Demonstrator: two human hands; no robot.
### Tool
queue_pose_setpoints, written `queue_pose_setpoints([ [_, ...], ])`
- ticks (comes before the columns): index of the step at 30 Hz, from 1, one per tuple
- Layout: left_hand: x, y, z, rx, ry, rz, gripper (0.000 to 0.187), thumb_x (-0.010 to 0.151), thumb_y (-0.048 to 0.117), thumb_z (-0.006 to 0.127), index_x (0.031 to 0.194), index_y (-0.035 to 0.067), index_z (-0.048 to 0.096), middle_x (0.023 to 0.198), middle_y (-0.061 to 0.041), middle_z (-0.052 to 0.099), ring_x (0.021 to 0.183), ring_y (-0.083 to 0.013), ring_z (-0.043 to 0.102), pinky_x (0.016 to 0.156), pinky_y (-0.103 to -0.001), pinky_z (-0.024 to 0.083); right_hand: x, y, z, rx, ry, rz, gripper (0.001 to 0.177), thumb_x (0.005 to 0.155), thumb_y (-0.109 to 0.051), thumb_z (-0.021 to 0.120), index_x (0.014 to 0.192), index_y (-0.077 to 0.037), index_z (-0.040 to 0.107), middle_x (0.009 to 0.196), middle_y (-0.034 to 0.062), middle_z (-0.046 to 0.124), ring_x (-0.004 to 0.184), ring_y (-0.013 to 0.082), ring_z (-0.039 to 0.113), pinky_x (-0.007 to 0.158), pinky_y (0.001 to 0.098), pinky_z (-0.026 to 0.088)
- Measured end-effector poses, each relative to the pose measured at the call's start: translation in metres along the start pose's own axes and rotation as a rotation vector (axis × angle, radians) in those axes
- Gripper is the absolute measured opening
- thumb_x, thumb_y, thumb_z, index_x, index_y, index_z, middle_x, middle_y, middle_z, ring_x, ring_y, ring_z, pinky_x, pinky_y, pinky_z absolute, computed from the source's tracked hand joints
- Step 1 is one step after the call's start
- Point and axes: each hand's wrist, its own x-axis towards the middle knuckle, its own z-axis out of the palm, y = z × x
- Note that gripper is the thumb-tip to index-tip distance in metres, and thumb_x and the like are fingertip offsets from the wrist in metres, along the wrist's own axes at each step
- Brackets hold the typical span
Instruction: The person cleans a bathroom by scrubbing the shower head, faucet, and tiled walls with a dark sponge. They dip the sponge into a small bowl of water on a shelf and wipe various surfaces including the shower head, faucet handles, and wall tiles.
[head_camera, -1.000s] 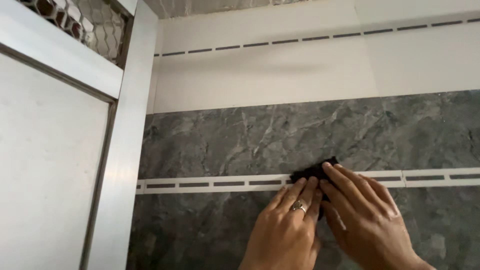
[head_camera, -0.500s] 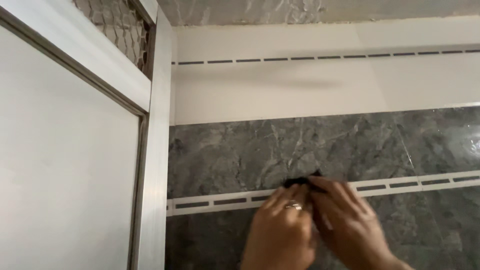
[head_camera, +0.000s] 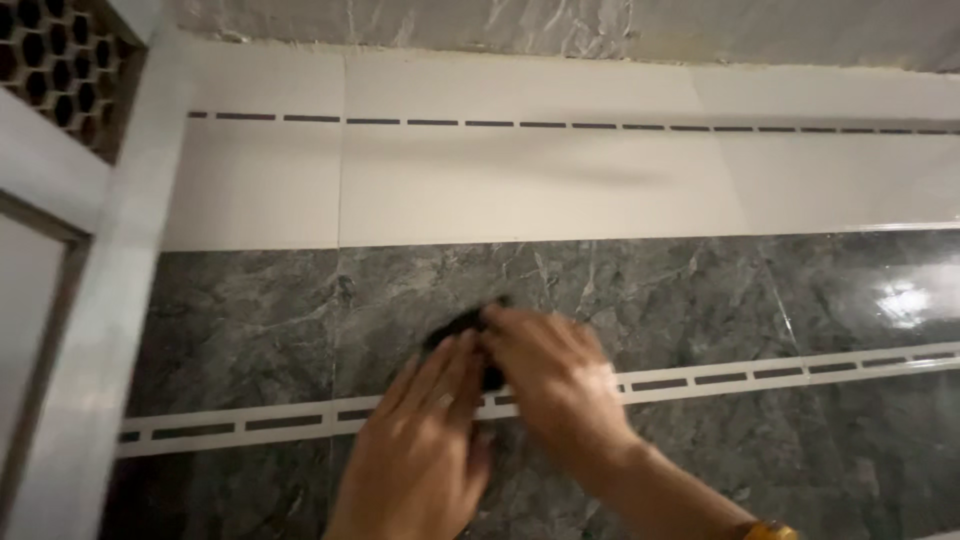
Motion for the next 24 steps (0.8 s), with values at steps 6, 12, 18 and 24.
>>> queue_pose_setpoints([
  [6,0.049,-0.008,-0.012,-0.111,0.065,0.085,0.088,0.083,0.037,0.068,0.151,-0.008,0.034,0.158,-0.025,0.032,0.146,-0.0361,0.028,0.121,-0.055,0.018,0.017,-0.001,0.013,-0.151,0.073,0.336,0.052,0.084,-0.015,0.061,0.135,-0.01,0.063,0.15,0.0142,0.051,0.137,0.0345,0.046,0.108,0.0563,0.031],
  [12,0.066,-0.027,-0.022,0.133,0.094,-0.068,0.09,0.083,0.048,0.061,0.148,-0.005,0.031,0.155,-0.026,0.032,0.149,-0.0394,0.03,0.117,-0.049,0.023,0.053,0.023,0.035,-0.072,-0.113,0.054,0.057,0.099,-0.019,0.047,0.152,0.002,0.039,0.163,0.0219,0.031,0.152,0.0332,0.026,0.121,0.0513,0.022],
  [18,0.126,0.028,0.006,-0.069,-0.106,-0.072,0.09,0.08,0.038,0.056,0.152,-0.005,0.025,0.161,-0.019,0.025,0.151,-0.0302,0.024,0.125,-0.04,0.017,0.02,0.084,-0.015,-0.047,-0.205,0.277,0.066,0.102,-0.027,0.039,0.155,0.009,0.023,0.167,0.0266,0.015,0.156,0.0356,0.011,0.125,0.0456,0.011],
  [24,0.136,0.051,0.034,-0.004,-0.534,0.219,0.083,0.092,0.036,0.048,0.155,-0.006,0.015,0.169,-0.021,0.004,0.156,-0.0352,0.004,0.124,-0.048,0.002,-0.05,0.105,-0.01,-0.274,-0.112,0.299,0.084,0.095,-0.045,0.045,0.149,0.014,0.018,0.164,0.036,0.009,0.155,0.045,0.003,0.122,0.0519,0.007],
])
